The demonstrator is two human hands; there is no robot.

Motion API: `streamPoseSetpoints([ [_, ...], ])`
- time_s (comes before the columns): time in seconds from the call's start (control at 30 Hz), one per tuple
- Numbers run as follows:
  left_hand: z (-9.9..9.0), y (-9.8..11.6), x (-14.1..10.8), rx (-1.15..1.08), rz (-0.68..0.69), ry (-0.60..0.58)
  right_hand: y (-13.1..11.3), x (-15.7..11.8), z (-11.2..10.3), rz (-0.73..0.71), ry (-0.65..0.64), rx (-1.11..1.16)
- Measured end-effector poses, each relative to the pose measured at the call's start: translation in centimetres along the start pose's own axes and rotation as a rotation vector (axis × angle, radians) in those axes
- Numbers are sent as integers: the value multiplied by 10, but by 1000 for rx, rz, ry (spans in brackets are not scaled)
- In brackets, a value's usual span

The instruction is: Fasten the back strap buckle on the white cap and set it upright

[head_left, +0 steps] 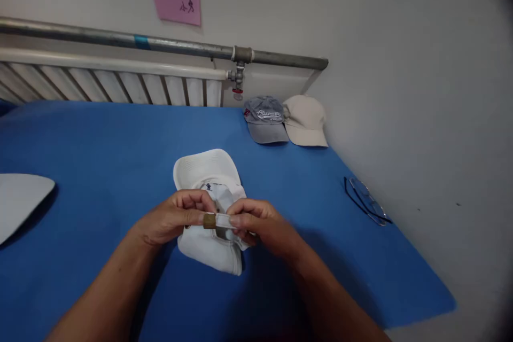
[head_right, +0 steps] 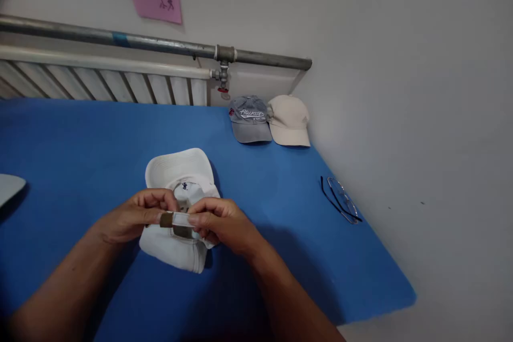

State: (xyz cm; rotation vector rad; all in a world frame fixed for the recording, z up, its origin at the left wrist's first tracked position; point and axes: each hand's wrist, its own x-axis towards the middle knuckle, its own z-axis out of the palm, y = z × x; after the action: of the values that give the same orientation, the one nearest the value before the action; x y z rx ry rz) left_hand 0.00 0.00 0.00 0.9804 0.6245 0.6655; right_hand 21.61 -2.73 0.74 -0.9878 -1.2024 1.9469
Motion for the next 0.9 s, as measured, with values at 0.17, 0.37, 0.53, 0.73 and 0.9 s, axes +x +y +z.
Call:
streamPoseSetpoints([
  [0.17,-2,-4,0,-11,13,-19,1,0,1,-6,7,-15],
  [0.37,-4,-4,1,-11,10,-22,3,1,-1,35,-2,-32],
  [0.53,-4,-4,0,9,2,-14,4,2,-3,33,-8,-42],
  [0.73,-7,-4,-2,120,-39,21,4,3,-5,33,9,-96],
  [0.9,-5,-1,0,120,-45,9,4,4,-4,25,31,-105],
])
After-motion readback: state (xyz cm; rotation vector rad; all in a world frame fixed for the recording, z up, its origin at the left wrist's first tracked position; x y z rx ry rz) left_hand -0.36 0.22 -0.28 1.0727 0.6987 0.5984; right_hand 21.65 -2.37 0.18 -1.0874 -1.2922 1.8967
